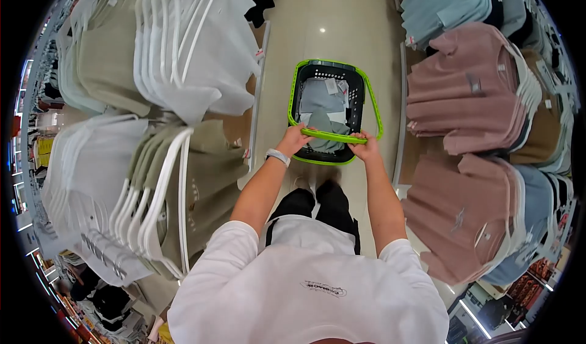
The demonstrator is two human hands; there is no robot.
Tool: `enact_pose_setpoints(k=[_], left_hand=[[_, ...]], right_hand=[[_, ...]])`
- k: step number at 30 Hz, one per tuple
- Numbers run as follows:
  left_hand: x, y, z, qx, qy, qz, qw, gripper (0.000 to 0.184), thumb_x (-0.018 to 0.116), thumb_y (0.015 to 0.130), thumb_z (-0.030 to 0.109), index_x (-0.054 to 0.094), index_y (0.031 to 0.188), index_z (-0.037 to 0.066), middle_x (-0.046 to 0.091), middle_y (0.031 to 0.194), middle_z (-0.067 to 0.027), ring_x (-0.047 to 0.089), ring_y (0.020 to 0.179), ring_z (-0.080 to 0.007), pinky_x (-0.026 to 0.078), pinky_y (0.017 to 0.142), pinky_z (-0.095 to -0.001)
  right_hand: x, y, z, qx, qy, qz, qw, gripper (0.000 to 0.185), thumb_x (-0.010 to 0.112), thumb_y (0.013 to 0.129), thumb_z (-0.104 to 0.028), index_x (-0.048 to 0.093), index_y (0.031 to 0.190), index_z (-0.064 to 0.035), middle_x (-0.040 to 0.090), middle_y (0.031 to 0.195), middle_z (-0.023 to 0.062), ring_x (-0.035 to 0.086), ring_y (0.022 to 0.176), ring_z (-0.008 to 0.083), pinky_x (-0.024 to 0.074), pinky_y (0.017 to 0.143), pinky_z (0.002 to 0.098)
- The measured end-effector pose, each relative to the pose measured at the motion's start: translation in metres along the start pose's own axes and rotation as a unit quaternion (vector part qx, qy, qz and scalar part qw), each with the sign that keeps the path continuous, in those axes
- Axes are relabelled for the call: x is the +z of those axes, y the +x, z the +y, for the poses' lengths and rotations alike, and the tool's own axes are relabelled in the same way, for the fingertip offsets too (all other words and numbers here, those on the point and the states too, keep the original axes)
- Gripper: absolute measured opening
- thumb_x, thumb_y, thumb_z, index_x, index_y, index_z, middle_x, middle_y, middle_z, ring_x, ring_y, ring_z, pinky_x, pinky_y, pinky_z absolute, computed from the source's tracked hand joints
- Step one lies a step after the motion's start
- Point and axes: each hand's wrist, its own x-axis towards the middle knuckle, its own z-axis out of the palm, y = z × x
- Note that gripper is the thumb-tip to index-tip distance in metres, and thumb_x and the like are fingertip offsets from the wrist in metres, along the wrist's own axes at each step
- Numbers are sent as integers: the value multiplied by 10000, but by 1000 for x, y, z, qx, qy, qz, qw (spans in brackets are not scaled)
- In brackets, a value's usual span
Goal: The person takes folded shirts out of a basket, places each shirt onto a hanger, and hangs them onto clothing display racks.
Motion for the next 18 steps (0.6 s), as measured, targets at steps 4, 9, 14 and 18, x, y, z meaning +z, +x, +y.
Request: enact_pose_setpoints(k=[4, 9, 14, 18], left_hand=[[39, 54, 38, 3, -24, 43, 999, 298, 356, 954, 175, 337, 1105, -81, 520, 1020, -208, 524, 1032, -378, 410, 945, -502], [71, 124, 100, 20, -48, -1, 999, 281, 360, 953, 183, 343, 1111, -49, 515, 1000, -196, 532, 1016, -370, 418, 938, -504], [122, 178, 157, 25, -21, 35, 999, 268, 357, 953, 177, 333, 1114, -35, 502, 979, -183, 537, 1011, -362, 430, 929, -502], [165, 232, 221, 25, -27, 45, 998, 264, 342, 954, 170, 324, 1115, -39, 499, 971, -174, 539, 1011, -360, 443, 916, -497]], right_hand=[[53, 43, -46, 31, -5, -5, 999, 247, 413, 885, -183, 413, 665, -72, 462, 593, 48, 512, 771, 228, 407, 805, 392], [128, 108, -96, 48, -23, -8, 999, 263, 412, 888, -179, 407, 647, -74, 464, 593, 53, 516, 757, 232, 418, 801, 388], [203, 147, -136, 30, -31, 2, 999, 300, 394, 905, -164, 388, 617, -82, 477, 616, 63, 519, 790, 233, 409, 857, 391], [268, 187, -172, 37, -45, -22, 998, 312, 388, 910, -173, 385, 610, -89, 483, 623, 61, 525, 803, 233, 405, 870, 396]])
